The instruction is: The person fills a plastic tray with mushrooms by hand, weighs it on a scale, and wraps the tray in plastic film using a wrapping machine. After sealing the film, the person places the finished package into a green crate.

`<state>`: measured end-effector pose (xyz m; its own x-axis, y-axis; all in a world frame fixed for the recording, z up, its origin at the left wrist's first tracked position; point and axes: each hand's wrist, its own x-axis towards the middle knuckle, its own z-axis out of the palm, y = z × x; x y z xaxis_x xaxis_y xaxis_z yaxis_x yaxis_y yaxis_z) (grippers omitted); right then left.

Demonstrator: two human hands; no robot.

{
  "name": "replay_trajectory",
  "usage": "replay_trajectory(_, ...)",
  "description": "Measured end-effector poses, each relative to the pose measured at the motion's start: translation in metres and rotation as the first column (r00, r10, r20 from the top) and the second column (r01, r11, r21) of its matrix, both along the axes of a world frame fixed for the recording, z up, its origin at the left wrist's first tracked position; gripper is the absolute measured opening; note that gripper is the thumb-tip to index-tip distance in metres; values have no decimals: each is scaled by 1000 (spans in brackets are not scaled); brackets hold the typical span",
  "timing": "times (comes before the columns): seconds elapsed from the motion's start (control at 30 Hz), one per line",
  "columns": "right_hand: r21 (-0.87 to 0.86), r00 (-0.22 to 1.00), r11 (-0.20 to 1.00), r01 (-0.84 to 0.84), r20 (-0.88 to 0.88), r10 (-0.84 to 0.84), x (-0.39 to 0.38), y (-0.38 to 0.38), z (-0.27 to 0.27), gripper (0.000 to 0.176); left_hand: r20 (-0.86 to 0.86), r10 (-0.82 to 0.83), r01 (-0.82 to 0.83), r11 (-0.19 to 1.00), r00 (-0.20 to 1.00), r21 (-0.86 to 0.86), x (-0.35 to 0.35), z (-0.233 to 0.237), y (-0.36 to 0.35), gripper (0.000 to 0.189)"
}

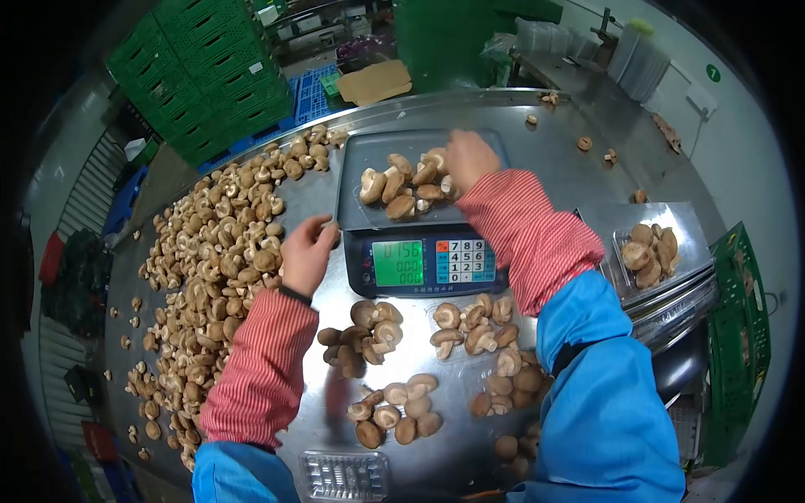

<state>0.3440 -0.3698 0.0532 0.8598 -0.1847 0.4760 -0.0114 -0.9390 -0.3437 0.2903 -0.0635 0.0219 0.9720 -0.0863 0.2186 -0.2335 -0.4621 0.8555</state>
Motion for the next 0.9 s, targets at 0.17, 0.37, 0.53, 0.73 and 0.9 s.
replay_trajectory(0.17,469,797,871,-148,-464,385,24,-42,-9,20,-149,51,40,832,988,553,64,16,-48,40)
replay_trajectory(0.37,697,828,714,-67,-361,430,12,-42,-18,18,-128,56,17,863,990,504,86,-2,-55,28)
replay_trajectory(0.53,765,884,634,-114,-214,416,-39,-43,2,17,-322,-147,149,989,935,-19,32,18,-44,20)
replay_trajectory(0.73,771,809,633,-69,-328,488,-177,-20,24,17,-454,-290,192,949,842,-249,-100,27,-15,18)
replay_trajectory(0.9,837,765,534,114,-417,490,-303,3,11,17,-607,-317,196,946,729,-259,-225,24,8,20)
